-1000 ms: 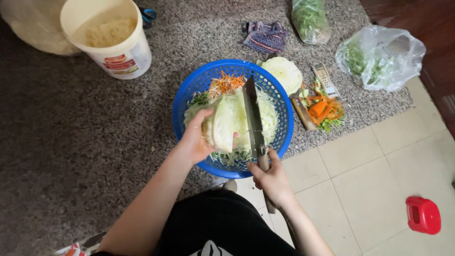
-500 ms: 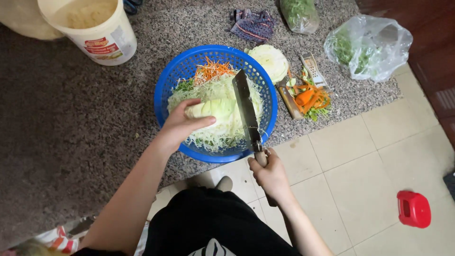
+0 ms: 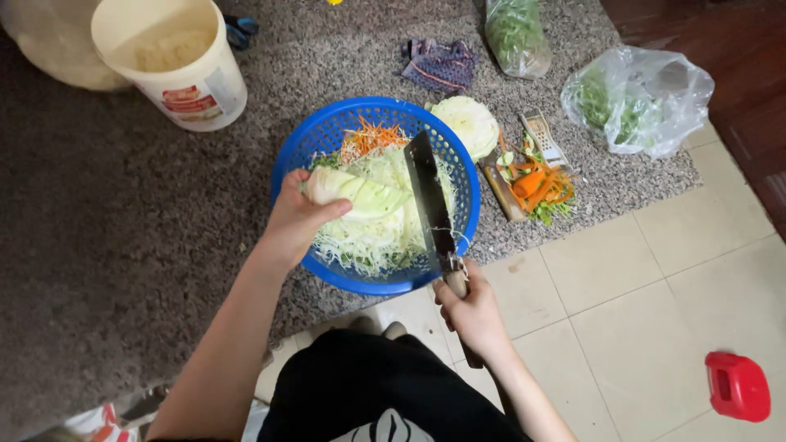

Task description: Grating a head of cabbage using a hand-held grater over a strainer basket.

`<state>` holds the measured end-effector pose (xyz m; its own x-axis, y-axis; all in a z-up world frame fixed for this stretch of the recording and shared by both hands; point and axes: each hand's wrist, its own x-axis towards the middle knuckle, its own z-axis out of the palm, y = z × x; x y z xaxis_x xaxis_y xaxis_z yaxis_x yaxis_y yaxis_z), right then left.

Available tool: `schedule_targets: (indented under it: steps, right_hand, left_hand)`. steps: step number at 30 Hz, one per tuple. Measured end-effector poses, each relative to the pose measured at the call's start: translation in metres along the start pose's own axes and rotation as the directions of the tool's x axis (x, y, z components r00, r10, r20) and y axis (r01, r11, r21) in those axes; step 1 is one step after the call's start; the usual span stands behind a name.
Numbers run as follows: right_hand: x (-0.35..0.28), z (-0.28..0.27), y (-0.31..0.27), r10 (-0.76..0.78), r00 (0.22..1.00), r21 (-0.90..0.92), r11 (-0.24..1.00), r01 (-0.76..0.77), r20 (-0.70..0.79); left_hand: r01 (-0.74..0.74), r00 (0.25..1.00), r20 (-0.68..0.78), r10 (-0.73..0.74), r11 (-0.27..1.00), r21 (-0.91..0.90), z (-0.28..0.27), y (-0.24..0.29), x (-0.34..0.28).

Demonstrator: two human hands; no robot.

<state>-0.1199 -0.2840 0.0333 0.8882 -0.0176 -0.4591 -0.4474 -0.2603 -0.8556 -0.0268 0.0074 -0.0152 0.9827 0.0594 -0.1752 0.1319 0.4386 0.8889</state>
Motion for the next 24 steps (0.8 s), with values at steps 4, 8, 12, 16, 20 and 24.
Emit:
schedule_targets:
  steps: [4,8,12,16,20,24]
  right_hand:
    - [-0.004,0.01,-0.006,-0.06,0.998,0.083,0.995,0.062,-0.016]
    - [0.009,0.026,0.013,-0.226,0.966,0.111,0.964,0.241,-0.126]
    - [0.029,0.045,0.017,-0.318,0.93,0.244,0.902,0.356,-0.182]
    - [0.038,0.053,0.022,-0.512,0.844,-0.039,0.857,0.513,-0.158]
    - [0.031,0.072,0.012,-0.251,0.941,0.018,0.965,0.262,-0.225]
    - [0.02,0.08,-0.005,-0.176,0.979,0.242,0.95,0.196,-0.103]
  left_hand:
    - [0.009,1.0,0.03,-0.004,0.981,-0.193,-0.01,-0.007,0.029]
    - [0.246,0.966,0.197,-0.168,0.833,-0.495,0.003,0.006,0.044]
    - [0.367,0.928,0.263,-0.263,0.761,-0.535,0.016,0.011,0.053]
    - [0.436,0.899,0.232,-0.371,0.721,-0.539,0.004,-0.004,0.076]
    - [0.422,0.899,0.159,-0.408,0.71,-0.564,0.004,-0.004,0.085]
    - [0.348,0.911,0.046,-0.409,0.706,-0.617,0.002,-0.023,0.104]
